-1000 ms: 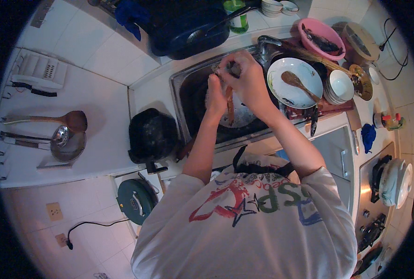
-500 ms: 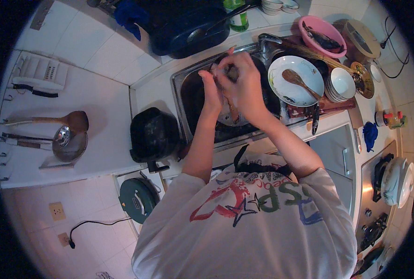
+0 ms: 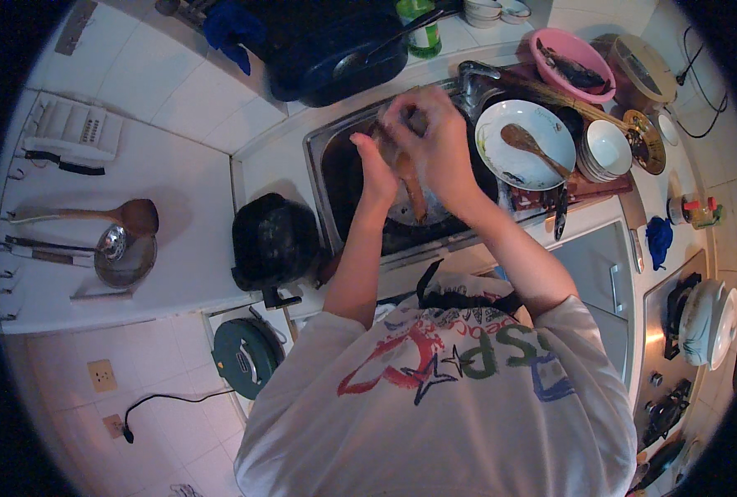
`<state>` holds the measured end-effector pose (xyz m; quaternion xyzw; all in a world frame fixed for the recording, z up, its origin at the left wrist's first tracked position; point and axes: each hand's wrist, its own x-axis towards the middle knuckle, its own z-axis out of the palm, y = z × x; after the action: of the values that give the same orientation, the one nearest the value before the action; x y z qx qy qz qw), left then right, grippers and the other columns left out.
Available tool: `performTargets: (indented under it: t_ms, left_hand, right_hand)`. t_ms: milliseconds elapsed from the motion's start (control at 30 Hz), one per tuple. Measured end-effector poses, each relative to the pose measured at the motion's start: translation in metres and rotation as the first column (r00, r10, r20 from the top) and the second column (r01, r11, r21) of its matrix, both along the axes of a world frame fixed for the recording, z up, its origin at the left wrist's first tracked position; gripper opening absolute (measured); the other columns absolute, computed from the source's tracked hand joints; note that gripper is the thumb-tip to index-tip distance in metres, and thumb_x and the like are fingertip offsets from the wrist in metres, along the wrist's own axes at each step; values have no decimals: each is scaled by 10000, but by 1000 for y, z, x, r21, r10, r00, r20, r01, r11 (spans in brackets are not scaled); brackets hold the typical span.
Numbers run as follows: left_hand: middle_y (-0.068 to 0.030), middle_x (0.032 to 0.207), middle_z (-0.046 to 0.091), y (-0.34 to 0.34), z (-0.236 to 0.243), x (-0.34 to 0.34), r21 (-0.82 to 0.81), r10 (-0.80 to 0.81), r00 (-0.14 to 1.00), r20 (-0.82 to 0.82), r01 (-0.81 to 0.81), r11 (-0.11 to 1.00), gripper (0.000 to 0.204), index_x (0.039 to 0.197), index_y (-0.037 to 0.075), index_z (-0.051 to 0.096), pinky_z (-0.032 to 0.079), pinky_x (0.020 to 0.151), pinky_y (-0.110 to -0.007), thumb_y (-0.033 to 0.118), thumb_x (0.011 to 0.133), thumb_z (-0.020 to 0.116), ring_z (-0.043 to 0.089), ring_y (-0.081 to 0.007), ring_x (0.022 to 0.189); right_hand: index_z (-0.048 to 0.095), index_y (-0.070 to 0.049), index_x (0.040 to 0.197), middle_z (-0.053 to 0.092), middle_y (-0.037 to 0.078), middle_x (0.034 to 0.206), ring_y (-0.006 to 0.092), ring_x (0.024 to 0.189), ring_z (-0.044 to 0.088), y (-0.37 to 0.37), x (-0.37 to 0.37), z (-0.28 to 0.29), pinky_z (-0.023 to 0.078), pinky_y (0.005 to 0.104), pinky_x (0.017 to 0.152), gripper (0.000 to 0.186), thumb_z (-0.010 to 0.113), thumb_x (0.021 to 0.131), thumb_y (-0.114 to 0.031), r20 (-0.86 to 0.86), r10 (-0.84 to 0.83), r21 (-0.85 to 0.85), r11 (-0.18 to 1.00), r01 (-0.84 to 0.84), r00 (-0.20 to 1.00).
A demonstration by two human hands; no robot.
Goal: The person washes several kitchen items in a sink using a sponge and running water. They scrub and rinse a wooden spoon, a metal ladle, and a small metal strainer, then place the cleaned items on the counter beside the sink.
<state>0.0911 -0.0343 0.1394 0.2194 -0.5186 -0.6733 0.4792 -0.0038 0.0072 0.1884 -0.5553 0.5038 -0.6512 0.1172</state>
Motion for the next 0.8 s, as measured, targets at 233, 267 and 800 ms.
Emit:
performTargets:
  t_ms: [233, 267, 800]
  left_hand:
    - [-72, 1319, 433, -2, -8, 3, -20, -7, 999, 47, 8, 1000, 927, 1360, 47, 354, 340, 1024, -353, 783, 802, 281, 404, -203, 1240]
    - [-69, 1313, 438, -3, -9, 2, -41, -2, 998, 58, 4, 999, 920, 1358, 49, 359, 344, 1020, -350, 780, 805, 281, 409, -199, 1232]
    - [-91, 1325, 469, -8, 12, -5, -236, -7, 1000, 10, 10, 972, 1008, 1303, 0, 437, 331, 1028, -375, 830, 766, 241, 441, -234, 1214]
  right_hand:
    - [634, 2, 839, 575, 112, 852, 226, 698, 572, -2, 2, 0, 468, 306, 661, 121, 688, 732, -15, -1, -105, 0, 994, 105, 994]
    - [638, -1, 831, 575, 108, 840, 225, 688, 567, -1, 3, 0, 465, 304, 653, 112, 689, 733, -22, 16, -95, 0, 995, 95, 995]
    - [627, -4, 869, 593, 104, 884, 196, 782, 600, -1, 5, -2, 474, 291, 720, 135, 692, 755, -40, 0, 72, -19, 997, -72, 997]
